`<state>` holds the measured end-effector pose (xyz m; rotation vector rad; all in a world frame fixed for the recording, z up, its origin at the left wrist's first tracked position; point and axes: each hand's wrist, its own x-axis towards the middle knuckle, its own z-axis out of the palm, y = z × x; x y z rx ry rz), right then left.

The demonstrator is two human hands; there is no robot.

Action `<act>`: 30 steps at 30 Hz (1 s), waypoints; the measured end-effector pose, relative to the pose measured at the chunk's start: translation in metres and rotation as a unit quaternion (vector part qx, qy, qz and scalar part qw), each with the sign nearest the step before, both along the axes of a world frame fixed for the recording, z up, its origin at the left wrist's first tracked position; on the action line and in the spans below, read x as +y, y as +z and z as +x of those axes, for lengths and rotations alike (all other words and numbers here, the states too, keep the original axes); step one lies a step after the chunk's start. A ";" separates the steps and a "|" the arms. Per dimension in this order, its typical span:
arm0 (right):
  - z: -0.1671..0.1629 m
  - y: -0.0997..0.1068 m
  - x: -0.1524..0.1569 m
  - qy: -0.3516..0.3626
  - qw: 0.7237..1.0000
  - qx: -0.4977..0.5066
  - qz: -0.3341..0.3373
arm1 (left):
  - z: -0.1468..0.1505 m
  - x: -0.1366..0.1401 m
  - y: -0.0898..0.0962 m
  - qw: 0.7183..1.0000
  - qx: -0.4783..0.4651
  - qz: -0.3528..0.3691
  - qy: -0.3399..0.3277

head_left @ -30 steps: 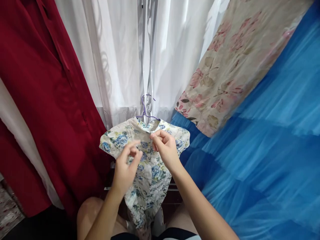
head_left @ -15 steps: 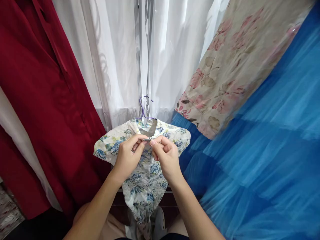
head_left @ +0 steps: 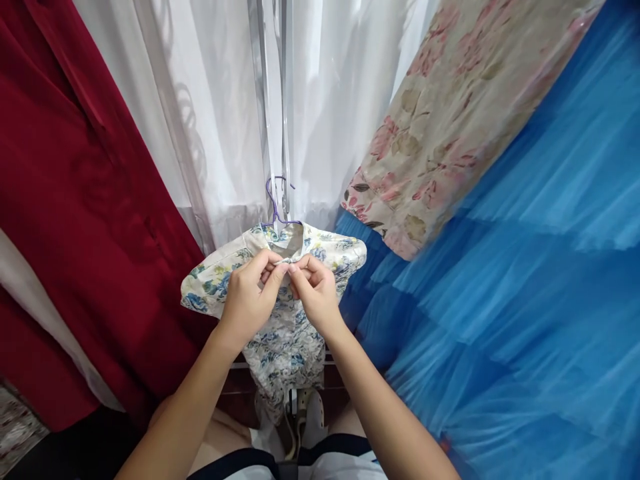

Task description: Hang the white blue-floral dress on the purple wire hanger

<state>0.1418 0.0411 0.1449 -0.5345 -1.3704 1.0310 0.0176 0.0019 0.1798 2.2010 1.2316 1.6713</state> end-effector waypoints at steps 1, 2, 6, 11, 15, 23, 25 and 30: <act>-0.001 -0.003 0.003 -0.003 1.000 -0.009 -0.003 | 0.002 0.000 0.003 1.000 -0.027 0.012 0.001; -0.002 -0.007 0.005 -0.010 1.000 -0.021 -0.008 | 0.003 0.000 0.007 0.998 -0.058 0.025 0.006; 0.002 -0.029 0.004 -0.034 0.997 -0.071 -0.025 | -0.024 0.011 0.025 0.976 -0.189 0.097 0.057; 0.010 -0.046 -0.032 -0.020 0.988 -0.152 -0.018 | -0.111 0.050 0.004 0.902 -0.412 0.088 0.093; -0.003 -0.060 -0.060 0.020 0.976 -0.217 -0.007 | -0.147 0.070 -0.054 0.781 -0.608 -0.059 0.128; 0.027 -0.119 -0.046 -0.033 0.979 -0.166 -0.116 | -0.079 0.031 -0.131 0.770 -0.597 -0.224 -0.004; 0.042 -0.130 -0.045 -0.068 0.976 -0.165 -0.126 | -0.043 0.008 -0.131 0.787 -0.559 -0.239 -0.106; 0.061 -0.133 -0.065 0.000 0.978 -0.060 -0.199 | 0.052 -0.055 -0.120 0.821 -0.417 -0.298 -0.253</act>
